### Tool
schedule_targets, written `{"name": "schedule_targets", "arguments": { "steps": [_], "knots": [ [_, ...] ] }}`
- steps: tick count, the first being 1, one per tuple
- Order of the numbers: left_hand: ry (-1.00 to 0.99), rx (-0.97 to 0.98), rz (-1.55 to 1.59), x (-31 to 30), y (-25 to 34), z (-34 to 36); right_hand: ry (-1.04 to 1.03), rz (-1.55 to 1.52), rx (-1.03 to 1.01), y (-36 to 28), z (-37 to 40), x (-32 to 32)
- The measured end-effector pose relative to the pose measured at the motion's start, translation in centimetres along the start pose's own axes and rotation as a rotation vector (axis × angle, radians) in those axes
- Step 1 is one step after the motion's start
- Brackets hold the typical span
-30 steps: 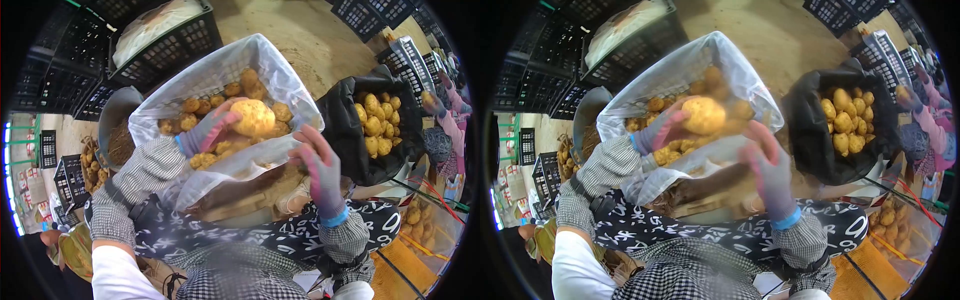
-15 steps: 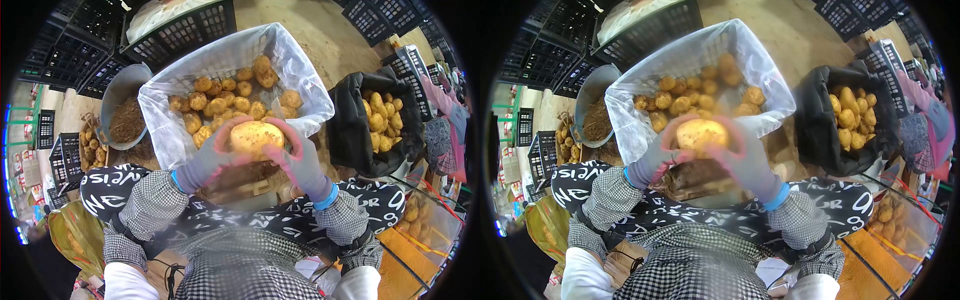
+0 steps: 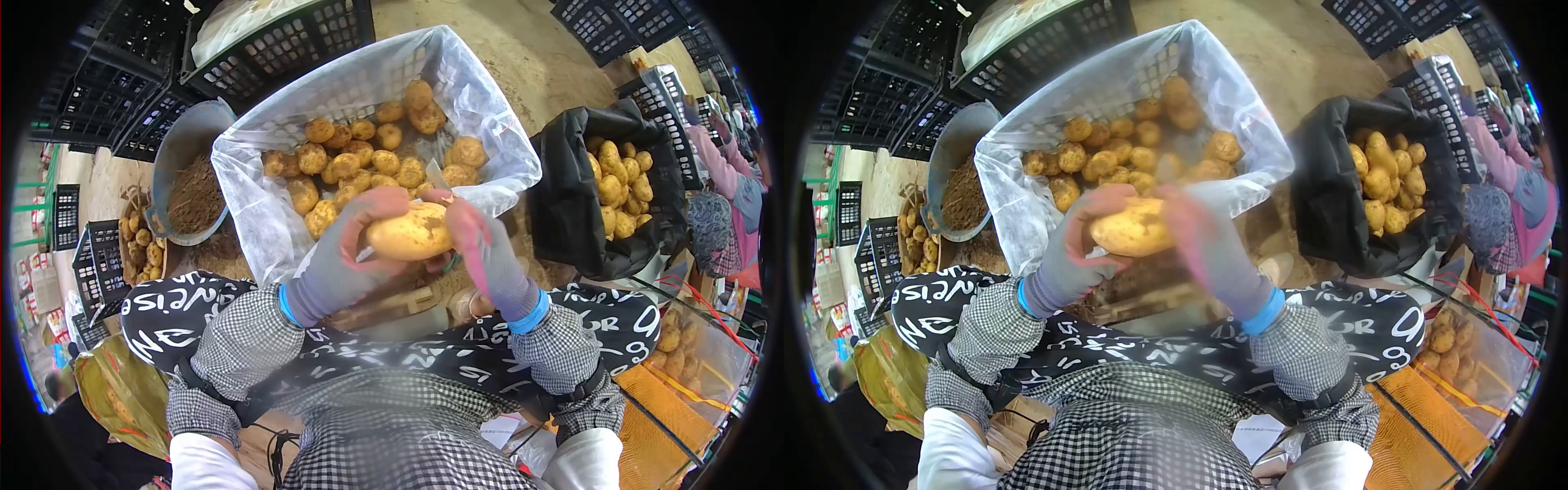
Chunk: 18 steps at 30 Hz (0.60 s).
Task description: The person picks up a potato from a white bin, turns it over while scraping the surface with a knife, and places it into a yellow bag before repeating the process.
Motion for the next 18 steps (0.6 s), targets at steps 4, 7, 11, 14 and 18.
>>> {"name": "schedule_targets", "arguments": {
  "steps": [4,7,11,14,18],
  "knots": [
    [0.018,0.121,-0.337,0.1,1.1,0.0,0.022,0.143,-0.199,-0.2,0.2,0.6],
    [0.097,-0.084,-0.277,-0.1,-0.1,-0.3,0.027,0.085,-0.282,-1.1,0.4,0.7],
    [0.084,-0.250,-0.203,-0.1,-1.7,-0.2,0.054,0.191,-0.393,-1.3,0.2,0.2],
    [0.032,-0.303,-0.136,0.3,-1.7,-0.4,0.084,0.247,-0.425,-1.3,0.5,-0.1],
    [0.027,-0.450,0.094,0.9,-3.0,0.1,0.131,0.349,-0.478,-2.4,0.9,-0.5]
  ]
}}
Point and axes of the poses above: each hand's wrist, its own z-axis away from the middle knuckle, its own x-axis out of the palm, y = z × x, the point moved 10 cm from there along -z, towards the middle knuckle, and after that the axes turned 11 degrees about y, right-handed, at the moved point
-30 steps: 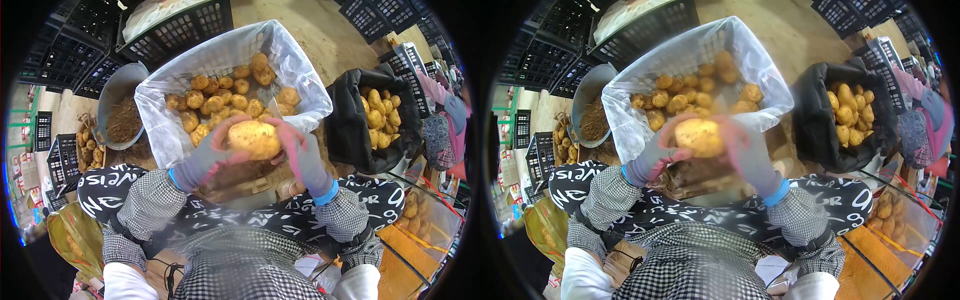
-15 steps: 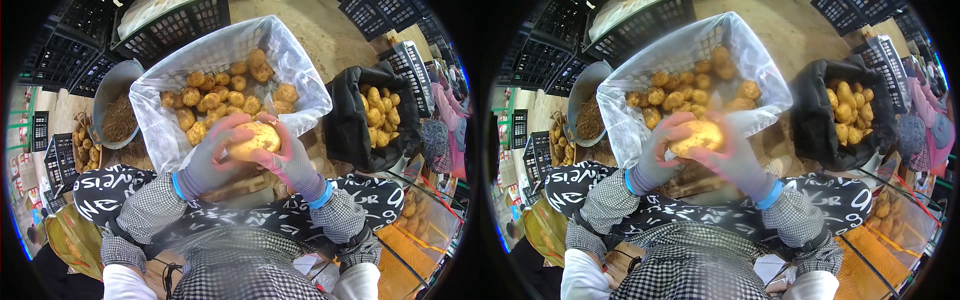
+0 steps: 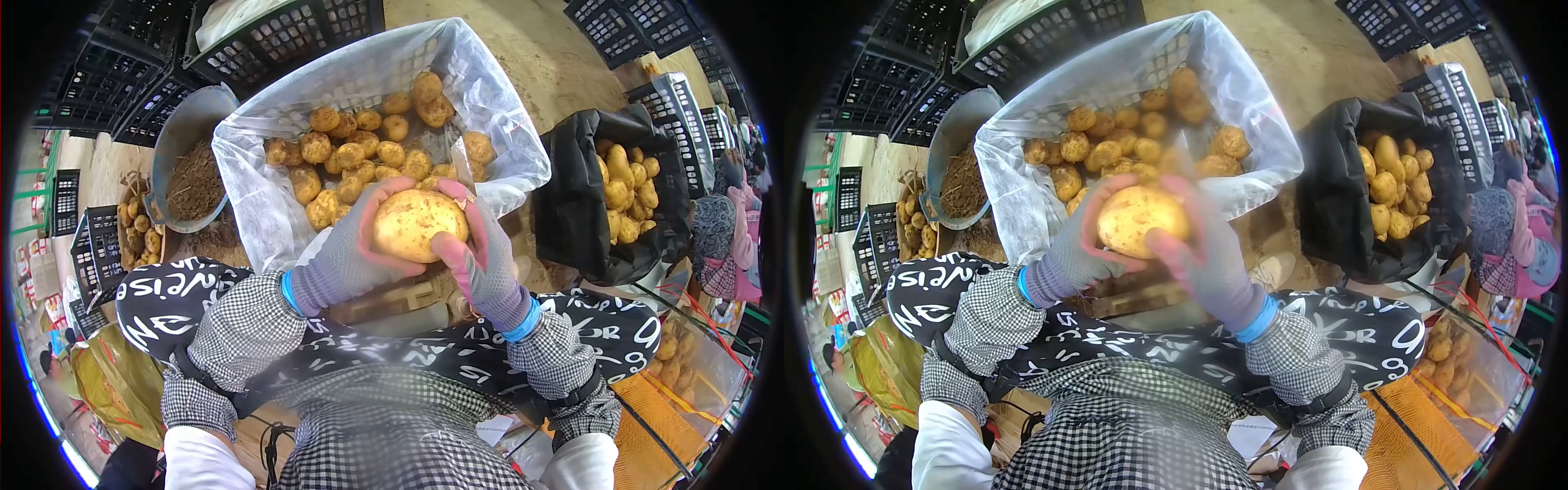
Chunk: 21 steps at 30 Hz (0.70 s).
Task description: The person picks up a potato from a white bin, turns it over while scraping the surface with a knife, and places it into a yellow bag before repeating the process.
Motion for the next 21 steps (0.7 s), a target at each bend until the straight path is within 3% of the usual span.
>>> {"name": "schedule_targets", "arguments": {
  "steps": [1,3,4,6,8,9,11,14,18,21],
  "knots": [
    [-0.006,-0.008,0.014,0.2,-0.1,0.1,0.010,-0.018,0.055,0.4,-0.3,-0.4],
    [-0.021,-0.024,0.041,0.8,-0.2,0.4,0.092,0.077,-0.028,0.4,-1.0,-1.5],
    [-0.005,-0.080,0.084,0.7,-0.5,0.4,0.164,0.192,-0.168,0.0,-1.2,-2.0],
    [0.043,-0.191,0.177,0.3,-0.9,0.4,0.219,0.193,-0.202,-0.5,-1.1,-2.9],
    [0.095,-0.157,0.175,-0.4,-0.9,0.2,0.196,-0.042,0.016,-1.8,-0.9,-2.8],
    [0.119,-0.140,0.173,-0.8,-0.9,0.1,0.288,-0.052,0.007,-2.2,-0.9,-2.9],
    [0.149,-0.183,0.183,-1.0,-1.2,0.3,0.073,-0.043,0.059,-2.2,-0.4,-1.3],
    [0.187,-0.220,0.218,-1.0,-1.4,0.4,-0.043,-0.085,0.065,-1.0,0.8,0.0],
    [0.202,-0.107,0.077,-1.3,-1.1,0.3,-0.087,-0.084,0.108,-0.9,2.0,1.6],
    [0.196,-0.157,0.077,-1.2,-1.6,0.3,-0.072,-0.085,0.012,-0.8,2.1,1.5]
  ]
}}
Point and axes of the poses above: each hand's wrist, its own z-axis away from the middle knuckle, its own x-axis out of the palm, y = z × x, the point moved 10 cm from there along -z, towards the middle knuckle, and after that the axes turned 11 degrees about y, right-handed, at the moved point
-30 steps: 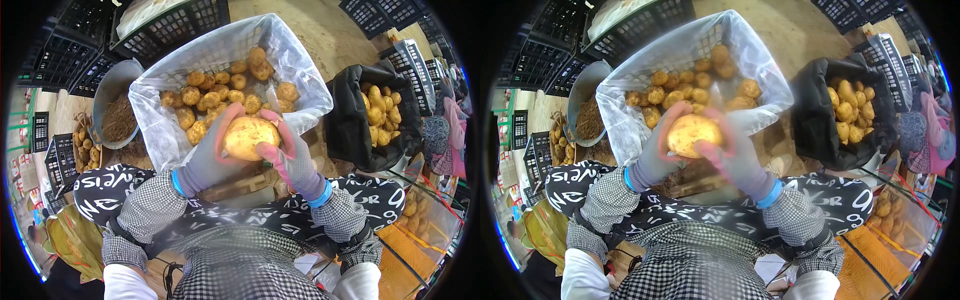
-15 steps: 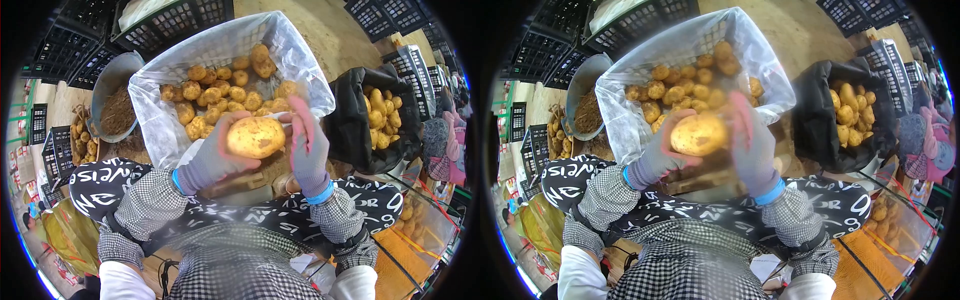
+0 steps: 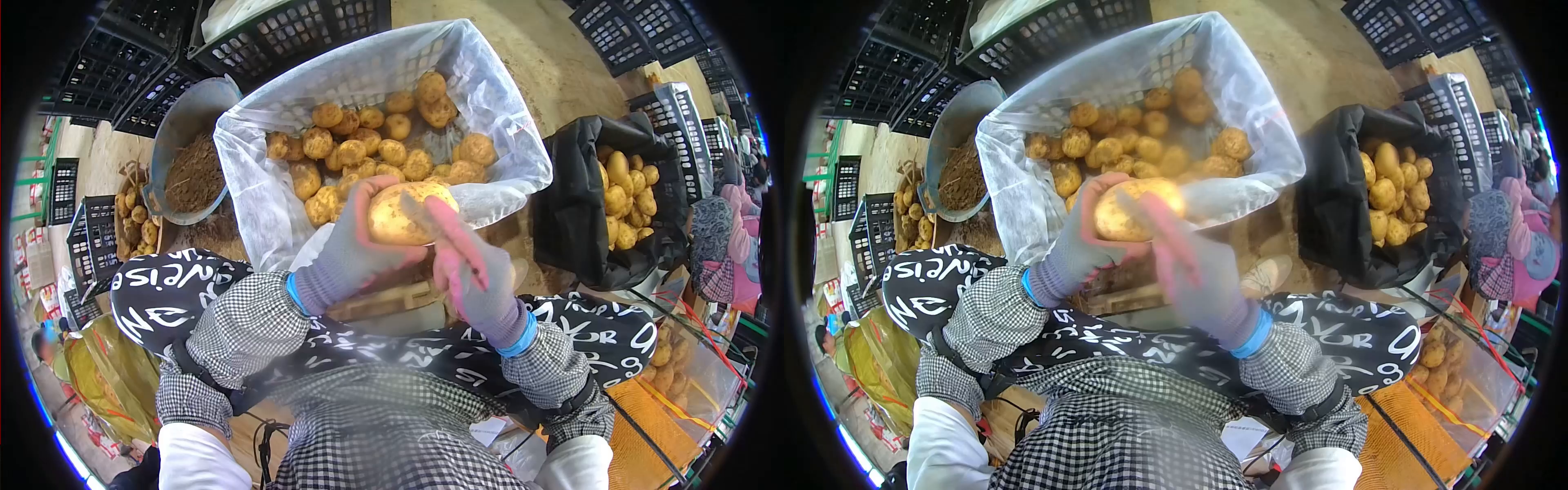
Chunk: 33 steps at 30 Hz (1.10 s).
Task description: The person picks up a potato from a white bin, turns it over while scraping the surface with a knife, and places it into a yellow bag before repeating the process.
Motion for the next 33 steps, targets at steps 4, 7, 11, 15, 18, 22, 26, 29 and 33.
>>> {"name": "schedule_targets", "arguments": {
  "steps": [4,7,11,15,18,22,26,29,33],
  "knots": [
    [0.035,0.239,-0.078,-0.1,1.5,0.0,0.214,-0.160,0.121,3.0,-1.9,-4.1],
    [0.053,0.542,-0.188,-0.3,3.1,0.5,0.129,-0.264,0.244,2.9,-2.0,-2.8],
    [-0.050,0.493,-0.181,0.6,3.0,0.7,0.006,-0.369,0.316,1.4,-1.7,-0.2],
    [-0.194,0.273,0.010,1.1,2.4,0.4,0.030,-0.351,0.195,1.4,-2.1,-1.0],
    [-0.237,0.096,0.289,1.5,2.0,0.6,0.021,-0.375,0.284,1.4,-2.0,-1.1],
    [-0.246,0.147,0.122,1.3,1.6,0.6,0.022,-0.292,0.321,1.9,-1.9,-1.6],
    [-0.268,0.180,0.122,1.7,2.1,1.0,0.075,-0.155,0.255,1.7,-2.4,-2.7],
    [-0.113,0.310,0.034,0.4,1.7,0.5,0.223,0.028,0.060,1.4,-2.3,-4.2],
    [0.074,0.645,-0.412,-0.8,4.0,1.0,0.193,-0.156,0.149,-0.8,-1.7,-3.4]
  ]
}}
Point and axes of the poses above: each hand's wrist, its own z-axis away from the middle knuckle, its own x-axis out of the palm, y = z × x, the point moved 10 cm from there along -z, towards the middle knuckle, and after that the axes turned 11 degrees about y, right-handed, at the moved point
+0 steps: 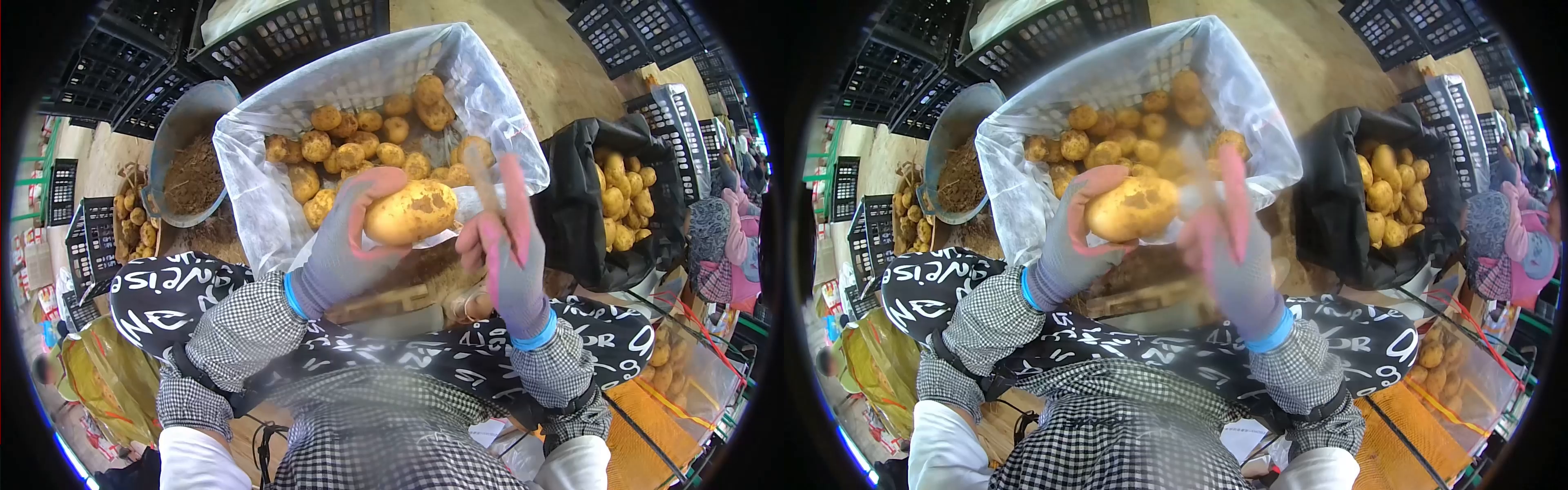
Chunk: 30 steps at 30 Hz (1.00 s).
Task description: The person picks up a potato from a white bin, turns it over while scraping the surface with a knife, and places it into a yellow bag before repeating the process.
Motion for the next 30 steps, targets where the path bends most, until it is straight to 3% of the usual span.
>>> {"name": "schedule_targets", "arguments": {
  "steps": [3,9,14,17,20,21,24,27,30],
  "knots": [
    [0.054,0.142,-0.055,0.2,1.3,0.0,-0.103,0.040,-0.004,-0.1,1.1,1.5],
    [0.009,0.035,-0.037,0.8,0.2,0.4,-0.174,-0.176,0.047,2.9,1.8,2.5],
    [0.003,-0.146,0.017,1.2,-0.5,0.5,-0.126,0.154,0.027,1.0,1.4,1.6],
    [-0.016,-0.160,0.017,1.5,-0.9,0.6,-0.096,0.243,-0.180,0.3,1.8,2.4],
    [-0.040,-0.173,0.004,1.8,-0.6,0.6,-0.356,0.238,-0.001,1.5,3.8,4.8],
    [-0.044,-0.183,0.000,1.9,-0.5,0.6,-0.312,0.154,-0.076,1.3,3.4,4.7],
    [-0.016,-0.200,0.052,1.7,-1.0,0.8,-0.118,0.097,0.011,1.5,1.3,1.3],
    [-0.038,-0.050,-0.060,1.5,-0.5,0.5,-0.067,-0.028,0.066,1.6,1.6,1.6],
    [-0.050,-0.102,-0.090,1.6,-0.6,0.9,-0.075,0.049,0.093,2.0,1.9,1.7]
  ]
}}
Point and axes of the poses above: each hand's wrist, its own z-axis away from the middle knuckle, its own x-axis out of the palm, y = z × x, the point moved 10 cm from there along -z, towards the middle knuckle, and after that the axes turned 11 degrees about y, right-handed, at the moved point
